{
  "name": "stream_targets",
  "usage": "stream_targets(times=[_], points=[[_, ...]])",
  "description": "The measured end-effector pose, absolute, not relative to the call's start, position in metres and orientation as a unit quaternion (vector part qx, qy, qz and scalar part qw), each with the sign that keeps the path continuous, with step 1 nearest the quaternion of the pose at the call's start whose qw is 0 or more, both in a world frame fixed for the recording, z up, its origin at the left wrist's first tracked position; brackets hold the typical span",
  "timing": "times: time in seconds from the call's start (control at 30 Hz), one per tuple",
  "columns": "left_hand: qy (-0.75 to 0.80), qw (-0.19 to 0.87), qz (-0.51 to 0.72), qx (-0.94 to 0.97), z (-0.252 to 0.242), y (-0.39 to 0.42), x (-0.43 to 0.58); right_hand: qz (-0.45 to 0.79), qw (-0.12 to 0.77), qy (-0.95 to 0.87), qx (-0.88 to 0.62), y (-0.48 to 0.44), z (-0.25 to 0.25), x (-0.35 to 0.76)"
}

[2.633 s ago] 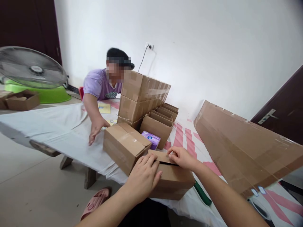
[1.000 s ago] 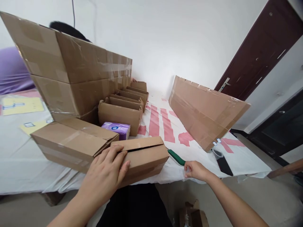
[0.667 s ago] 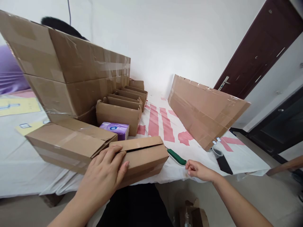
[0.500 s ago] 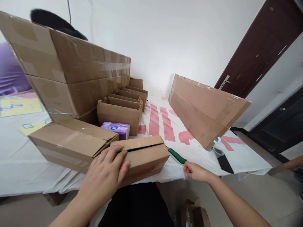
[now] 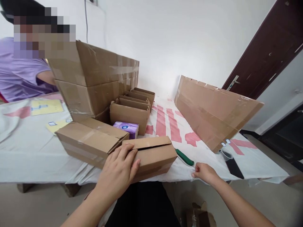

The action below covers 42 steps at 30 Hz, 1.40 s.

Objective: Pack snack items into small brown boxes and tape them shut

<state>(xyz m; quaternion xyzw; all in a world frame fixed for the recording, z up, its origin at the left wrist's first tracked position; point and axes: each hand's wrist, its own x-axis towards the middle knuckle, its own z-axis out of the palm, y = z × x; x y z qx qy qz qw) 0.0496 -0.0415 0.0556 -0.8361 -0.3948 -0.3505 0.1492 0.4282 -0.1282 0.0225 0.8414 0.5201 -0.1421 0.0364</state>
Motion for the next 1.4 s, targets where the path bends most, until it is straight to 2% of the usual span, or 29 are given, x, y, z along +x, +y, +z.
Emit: stream_targets(times=[0.27,0.4,0.63,0.7,0.8,0.93,1.03,1.1,1.23,1.4], points=[[-0.406,0.142,-0.366,-0.825,0.06,-0.05,0.048,-0.045,0.002,0.605,0.795,-0.134,0.03,0.407],[-0.396,0.144,-0.414,-0.807,0.071,-0.065,0.048,-0.038,-0.081,0.646,0.758,-0.125,0.043,0.407],[-0.245,0.039,-0.457,-0.854,0.067,-0.092,0.044,-0.007,-0.281,0.737,0.615,-0.108,0.1,0.368],[-0.242,0.028,-0.456,-0.856,0.061,-0.098,0.042,-0.026,-0.303,0.773,0.557,-0.11,0.119,0.344],[-0.247,0.024,-0.45,-0.858,0.055,-0.105,0.039,-0.123,-0.238,0.851,0.452,-0.112,0.143,0.307],[-0.248,0.027,-0.446,-0.86,0.057,-0.108,0.04,-0.232,-0.034,0.892,0.386,-0.097,0.168,0.27],[-0.237,0.037,-0.443,-0.864,0.061,-0.108,0.042,-0.205,0.095,0.866,0.446,-0.078,0.174,0.253],[-0.229,0.044,-0.438,-0.868,0.062,-0.108,0.043,-0.163,0.147,0.857,0.467,-0.067,0.168,0.243],[-0.219,0.05,-0.437,-0.871,0.062,-0.11,0.045,-0.101,0.186,0.855,0.473,-0.051,0.131,0.222],[-0.235,0.06,-0.441,-0.864,0.065,-0.109,0.043,-0.084,0.133,0.847,0.508,-0.033,0.079,0.214]])
